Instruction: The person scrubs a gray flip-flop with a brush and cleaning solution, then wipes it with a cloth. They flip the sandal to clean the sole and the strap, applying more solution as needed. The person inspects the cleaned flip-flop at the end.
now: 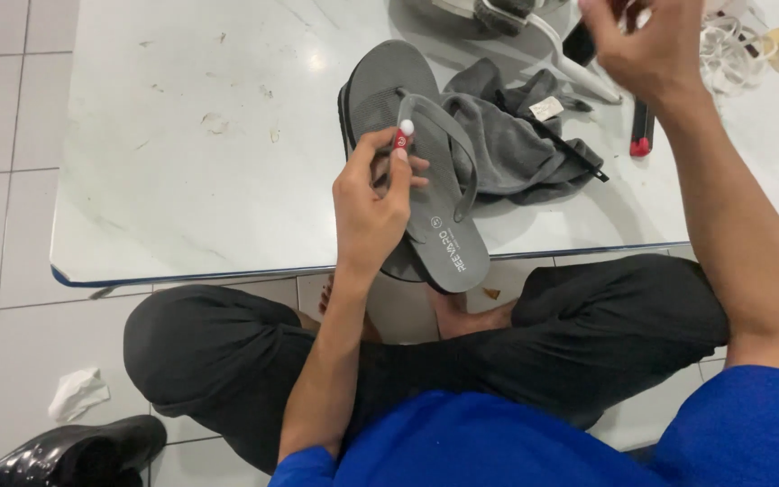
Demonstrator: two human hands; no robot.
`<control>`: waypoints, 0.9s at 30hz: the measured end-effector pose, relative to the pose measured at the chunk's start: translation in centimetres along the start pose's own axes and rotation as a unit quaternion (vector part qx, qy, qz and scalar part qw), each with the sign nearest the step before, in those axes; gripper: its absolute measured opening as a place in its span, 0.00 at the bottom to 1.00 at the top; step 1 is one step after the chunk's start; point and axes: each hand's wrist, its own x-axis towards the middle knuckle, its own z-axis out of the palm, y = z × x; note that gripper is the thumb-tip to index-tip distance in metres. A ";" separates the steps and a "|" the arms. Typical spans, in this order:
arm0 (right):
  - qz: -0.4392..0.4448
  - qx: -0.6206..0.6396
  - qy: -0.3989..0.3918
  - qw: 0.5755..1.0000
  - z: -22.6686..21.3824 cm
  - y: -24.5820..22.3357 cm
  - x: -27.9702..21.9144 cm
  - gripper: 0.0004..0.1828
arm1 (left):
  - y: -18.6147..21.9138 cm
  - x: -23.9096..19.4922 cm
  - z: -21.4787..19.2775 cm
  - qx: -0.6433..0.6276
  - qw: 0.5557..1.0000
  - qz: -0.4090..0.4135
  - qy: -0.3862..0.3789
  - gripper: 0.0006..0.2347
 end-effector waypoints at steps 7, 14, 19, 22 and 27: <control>0.150 -0.243 -0.527 0.801 0.9 -6.1 0.5 0.13 | -0.9 -0.2 -0.4 -0.167 0.982 -0.083 -0.032 0.11; 0.087 -0.222 -0.326 0.915 -4.4 -4.0 -0.5 0.11 | -1.6 0.1 -1.2 -0.187 0.973 -0.124 -0.063 0.12; -0.051 -0.068 -0.224 0.971 -5.2 -10.3 0.9 0.16 | -1.8 0.3 -1.2 -0.208 0.965 -0.124 -0.098 0.13; -0.098 -0.042 -0.235 0.966 -3.1 -9.3 0.7 0.11 | -2.3 0.3 -1.1 -0.207 0.965 -0.135 -0.090 0.13; -0.170 -0.050 -0.200 0.964 -0.8 -9.5 1.3 0.12 | -2.2 0.4 -1.4 -0.227 0.957 -0.153 -0.097 0.14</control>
